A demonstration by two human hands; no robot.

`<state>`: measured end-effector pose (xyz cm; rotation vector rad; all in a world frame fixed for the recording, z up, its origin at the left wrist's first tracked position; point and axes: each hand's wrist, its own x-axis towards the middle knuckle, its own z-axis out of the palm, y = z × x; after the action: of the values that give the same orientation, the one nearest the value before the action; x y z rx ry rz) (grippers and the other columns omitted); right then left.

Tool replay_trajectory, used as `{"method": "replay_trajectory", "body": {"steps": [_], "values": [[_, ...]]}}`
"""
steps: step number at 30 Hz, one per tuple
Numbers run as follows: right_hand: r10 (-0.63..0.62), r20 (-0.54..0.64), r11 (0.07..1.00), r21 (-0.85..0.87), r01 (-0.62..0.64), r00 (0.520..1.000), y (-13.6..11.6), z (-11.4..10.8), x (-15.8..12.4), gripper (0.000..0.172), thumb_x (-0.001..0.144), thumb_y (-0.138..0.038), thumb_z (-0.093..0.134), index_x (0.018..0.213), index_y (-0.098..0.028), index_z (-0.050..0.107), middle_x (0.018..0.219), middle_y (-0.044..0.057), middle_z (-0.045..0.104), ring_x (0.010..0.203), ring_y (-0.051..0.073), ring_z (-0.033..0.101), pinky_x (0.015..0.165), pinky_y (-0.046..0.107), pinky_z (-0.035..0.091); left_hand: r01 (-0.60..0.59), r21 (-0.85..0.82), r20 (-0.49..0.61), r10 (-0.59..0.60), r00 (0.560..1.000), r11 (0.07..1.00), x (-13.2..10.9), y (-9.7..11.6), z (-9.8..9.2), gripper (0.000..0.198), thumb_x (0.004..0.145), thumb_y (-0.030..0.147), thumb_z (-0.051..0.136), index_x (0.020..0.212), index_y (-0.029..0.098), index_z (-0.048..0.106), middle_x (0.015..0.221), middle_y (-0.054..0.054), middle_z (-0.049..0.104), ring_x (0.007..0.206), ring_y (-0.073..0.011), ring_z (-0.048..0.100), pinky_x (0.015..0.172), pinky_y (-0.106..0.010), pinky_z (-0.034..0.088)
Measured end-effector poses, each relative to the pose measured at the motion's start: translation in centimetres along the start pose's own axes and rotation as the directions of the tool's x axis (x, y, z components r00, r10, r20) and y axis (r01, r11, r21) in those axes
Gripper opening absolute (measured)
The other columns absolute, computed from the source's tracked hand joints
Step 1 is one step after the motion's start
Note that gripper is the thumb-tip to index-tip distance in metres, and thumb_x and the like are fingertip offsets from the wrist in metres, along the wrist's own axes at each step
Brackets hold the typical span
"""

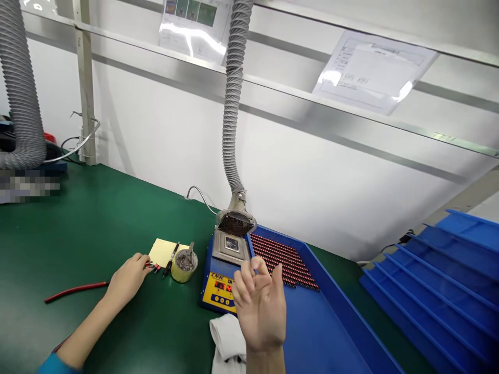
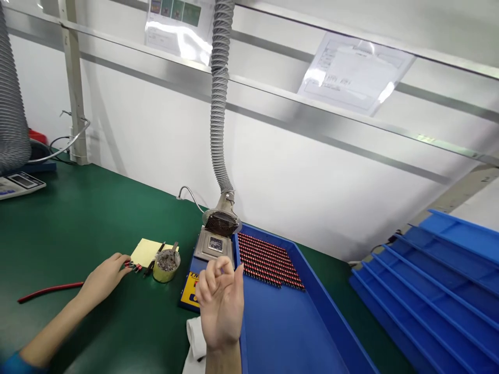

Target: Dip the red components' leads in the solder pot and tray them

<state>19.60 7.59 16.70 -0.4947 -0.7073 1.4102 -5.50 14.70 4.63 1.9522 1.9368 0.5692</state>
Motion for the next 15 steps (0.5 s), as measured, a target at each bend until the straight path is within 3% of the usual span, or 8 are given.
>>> {"method": "replay_trajectory", "body": {"steps": [4,5,6,8,10,15], "values": [[-0.102,0.043,0.894,-0.434,0.110,0.994,0.1,-1.6,0.6,0.033,0.084,-0.054,0.064,0.079,-0.022,0.064,0.074,0.000,0.057,0.069,0.012,0.051,0.058,0.020,0.043,-0.264,-0.224,-0.046,0.261,0.964,0.938,-2.2,7.9,-4.0,0.021,0.095,0.031,0.044,0.109,0.025,0.058,0.111,-0.003,0.060,0.102,-0.0194,0.059,0.088,-0.028,0.047],[-0.116,0.055,0.858,-0.497,0.128,0.992,0.1,-2.1,0.6,0.030,0.084,-0.051,0.064,0.081,-0.021,0.065,0.080,0.001,0.059,0.077,0.013,0.053,0.063,0.020,0.045,-0.349,-0.298,-0.061,0.347,0.936,0.888,-2.8,10.1,-4.7,0.020,0.095,0.031,0.045,0.110,0.026,0.057,0.111,-0.001,0.060,0.103,-0.0171,0.058,0.090,-0.025,0.046],[-0.119,0.059,0.838,-0.529,0.132,0.991,0.0,-2.5,0.4,0.028,0.086,-0.049,0.064,0.085,-0.022,0.066,0.086,0.002,0.061,0.083,0.014,0.055,0.067,0.021,0.046,-0.437,-0.451,-0.105,0.440,0.892,0.778,-3.4,12.2,-5.3,0.017,0.094,0.026,0.048,0.107,0.024,0.058,0.109,-0.002,0.059,0.104,-0.0174,0.056,0.091,-0.025,0.046],[-0.108,0.048,0.836,-0.536,0.117,0.993,-0.2,-3.1,0.2,0.025,0.088,-0.049,0.062,0.092,-0.024,0.066,0.092,0.001,0.061,0.085,0.014,0.056,0.067,0.021,0.048,-0.500,-0.620,-0.149,0.535,0.832,0.605,-4.5,15.5,-5.8,0.016,0.092,0.020,0.051,0.105,0.025,0.059,0.107,-0.001,0.057,0.102,-0.0158,0.055,0.088,-0.023,0.045],[-0.081,0.011,0.877,-0.474,0.076,0.997,-0.4,-3.4,0.0,0.020,0.088,-0.046,0.063,0.093,-0.027,0.064,0.090,-0.001,0.060,0.077,0.011,0.057,0.061,0.019,0.048,-0.508,-0.692,-0.169,0.569,0.805,0.513,-5.2,17.3,-5.4,0.023,0.090,0.013,0.051,0.108,0.027,0.059,0.109,-0.002,0.054,0.102,-0.0148,0.055,0.088,-0.022,0.045],[0.033,-0.035,0.961,-0.272,-0.041,0.999,-0.9,-2.9,0.1,0.019,0.081,-0.036,0.075,0.087,-0.023,0.061,0.077,-0.004,0.058,0.061,0.005,0.053,0.057,0.014,0.046,-0.597,-0.636,-0.216,0.630,0.746,0.489,-5.1,17.7,-3.9,0.037,0.089,0.004,0.044,0.116,0.026,0.057,0.113,-0.003,0.053,0.107,-0.0151,0.052,0.095,-0.022,0.042]]}}
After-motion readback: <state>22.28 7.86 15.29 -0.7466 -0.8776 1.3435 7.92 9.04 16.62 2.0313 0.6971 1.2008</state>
